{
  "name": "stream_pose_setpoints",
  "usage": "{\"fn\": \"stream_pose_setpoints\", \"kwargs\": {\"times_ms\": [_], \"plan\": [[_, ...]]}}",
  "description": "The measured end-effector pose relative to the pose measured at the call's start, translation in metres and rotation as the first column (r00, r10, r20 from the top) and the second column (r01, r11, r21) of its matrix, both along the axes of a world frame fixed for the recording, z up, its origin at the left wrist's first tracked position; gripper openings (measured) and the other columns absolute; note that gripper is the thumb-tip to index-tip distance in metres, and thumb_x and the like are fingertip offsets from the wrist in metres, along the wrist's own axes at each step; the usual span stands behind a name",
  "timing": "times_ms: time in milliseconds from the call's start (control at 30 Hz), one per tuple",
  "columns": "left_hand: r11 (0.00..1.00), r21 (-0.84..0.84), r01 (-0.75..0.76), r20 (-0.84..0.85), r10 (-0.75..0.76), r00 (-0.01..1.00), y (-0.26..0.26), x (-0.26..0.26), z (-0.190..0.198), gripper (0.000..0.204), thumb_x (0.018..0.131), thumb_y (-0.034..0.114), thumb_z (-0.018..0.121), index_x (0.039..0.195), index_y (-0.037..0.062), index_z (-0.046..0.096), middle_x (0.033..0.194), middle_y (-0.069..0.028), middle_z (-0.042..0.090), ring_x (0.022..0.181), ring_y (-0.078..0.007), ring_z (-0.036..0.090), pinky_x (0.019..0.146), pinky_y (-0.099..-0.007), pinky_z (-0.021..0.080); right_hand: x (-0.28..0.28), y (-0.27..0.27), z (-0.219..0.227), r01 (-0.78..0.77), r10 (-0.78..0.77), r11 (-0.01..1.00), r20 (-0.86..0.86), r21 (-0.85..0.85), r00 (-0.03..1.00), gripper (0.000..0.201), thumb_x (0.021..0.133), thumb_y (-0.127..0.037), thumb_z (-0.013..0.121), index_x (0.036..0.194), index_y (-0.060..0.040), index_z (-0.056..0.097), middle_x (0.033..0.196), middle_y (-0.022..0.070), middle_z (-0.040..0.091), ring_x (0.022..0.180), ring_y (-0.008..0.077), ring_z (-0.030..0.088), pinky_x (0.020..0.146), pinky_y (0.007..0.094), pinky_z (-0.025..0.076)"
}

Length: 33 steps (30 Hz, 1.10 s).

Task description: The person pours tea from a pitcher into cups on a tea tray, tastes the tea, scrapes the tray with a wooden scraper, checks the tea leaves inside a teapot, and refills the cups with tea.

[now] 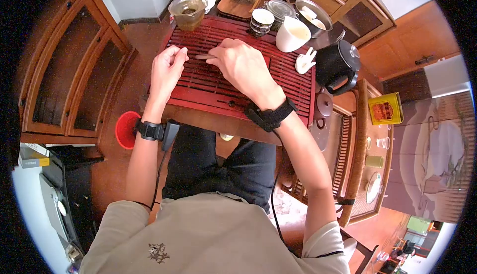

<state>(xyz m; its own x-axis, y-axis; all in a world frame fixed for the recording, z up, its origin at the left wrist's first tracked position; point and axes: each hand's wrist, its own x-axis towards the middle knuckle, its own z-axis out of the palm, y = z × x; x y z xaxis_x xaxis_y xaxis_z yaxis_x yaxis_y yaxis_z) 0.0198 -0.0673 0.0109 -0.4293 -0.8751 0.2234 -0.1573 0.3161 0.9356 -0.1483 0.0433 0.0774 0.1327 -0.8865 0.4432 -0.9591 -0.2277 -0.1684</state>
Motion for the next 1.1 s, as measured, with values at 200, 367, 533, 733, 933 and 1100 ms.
{"fn": "stream_pose_setpoints", "kwargs": {"times_ms": [200, 367, 533, 733, 933, 1100], "plan": [[0.999, -0.031, 0.036, -0.147, -0.04, 0.988, 0.0, -0.004, -0.005, 0.016, 0.095, 0.017, 0.061, 0.102, 0.0027, 0.061, 0.059, 0.0031, 0.049, 0.053, -0.0026, 0.039, 0.048, -0.0239, 0.031, -0.017, -0.016, -0.007, -0.135, 0.131, 0.99, 0.092, 0.035, 0.987, 0.016, 0.085, -0.016, 0.065, 0.092, -0.0034, 0.07, 0.087, 0.0138, 0.066, 0.086, 0.0342, 0.064, 0.078, 0.0421, 0.053], [0.9, -0.411, 0.143, 0.179, -0.075, 0.981, 0.014, -0.003, 0.006, 0.021, 0.087, 0.023, 0.072, 0.093, 0.0041, 0.063, 0.054, -0.0077, 0.051, 0.046, -0.0175, 0.048, 0.046, -0.0328, 0.037, -0.025, -0.022, -0.009, -0.213, 0.197, 0.975, 0.204, 0.058, 0.959, 0.017, 0.084, -0.01, 0.066, 0.097, 0.001, 0.068, 0.093, 0.0171, 0.068, 0.089, 0.0356, 0.064, 0.081, 0.0417, 0.052], [0.87, -0.478, 0.123, 0.241, -0.005, 0.97, 0.019, -0.008, 0.01, 0.023, 0.087, 0.019, 0.071, 0.081, 0.0023, 0.056, 0.055, -0.011, 0.05, 0.047, -0.0283, 0.05, 0.049, -0.0399, 0.041, -0.037, -0.028, -0.009, -0.289, 0.219, 0.948, 0.381, 0.137, 0.898, 0.02, 0.082, -0.009, 0.068, 0.098, 0.0025, 0.067, 0.094, 0.0195, 0.069, 0.091, 0.0363, 0.065, 0.08, 0.0409, 0.053], [0.923, -0.339, 0.183, 0.486, 0.006, 0.874, 0.018, 0.001, 0.042, 0.028, 0.09, 0.02, 0.065, 0.079, -0.001, 0.051, 0.058, -0.0177, 0.052, 0.048, -0.0313, 0.048, 0.049, -0.0405, 0.04, -0.056, -0.029, -0.023, -0.272, 0.215, 0.962, 0.578, 0.013, 0.787, 0.026, 0.092, -0.016, 0.064, 0.113, -0.0004, 0.065, 0.103, 0.0112, 0.07, 0.09, 0.0199, 0.068, 0.08, 0.033, 0.054], [0.975, -0.213, 0.055, 0.616, 0.09, 0.783, -0.023, 0.025, 0.076, 0.028, 0.094, 0.024, 0.061, 0.082, -0.0006, 0.056, 0.056, -0.0051, 0.048, 0.051, -0.0126, 0.045, 0.049, -0.0318, 0.038, -0.085, -0.024, -0.031, -0.211, 0.056, 0.976, 0.88, 0.051, 0.472, 0.022, 0.098, -0.018, 0.057, 0.106, -0.0007, 0.067, 0.085, 0.001, 0.069, 0.061, 0.0046, 0.05, 0.055, 0.0214, 0.044], [0.803, -0.548, 0.237, 0.723, 0.312, 0.616, -0.005, -0.008, 0.052, 0.029, 0.092, 0.029, 0.055, 0.084, 0.0007, 0.059, 0.074, -0.0238, 0.065, 0.073, -0.043, 0.065, 0.066, -0.0535, 0.05, -0.086, -0.034, -0.039, -0.124, 0.176, 0.983, 0.875, -0.134, 0.451, 0.022, 0.098, -0.018, 0.056, 0.103, 0.0005, 0.068, 0.079, 0.0013, 0.068, 0.065, 0.0031, 0.053, 0.058, 0.0197, 0.043]]}}
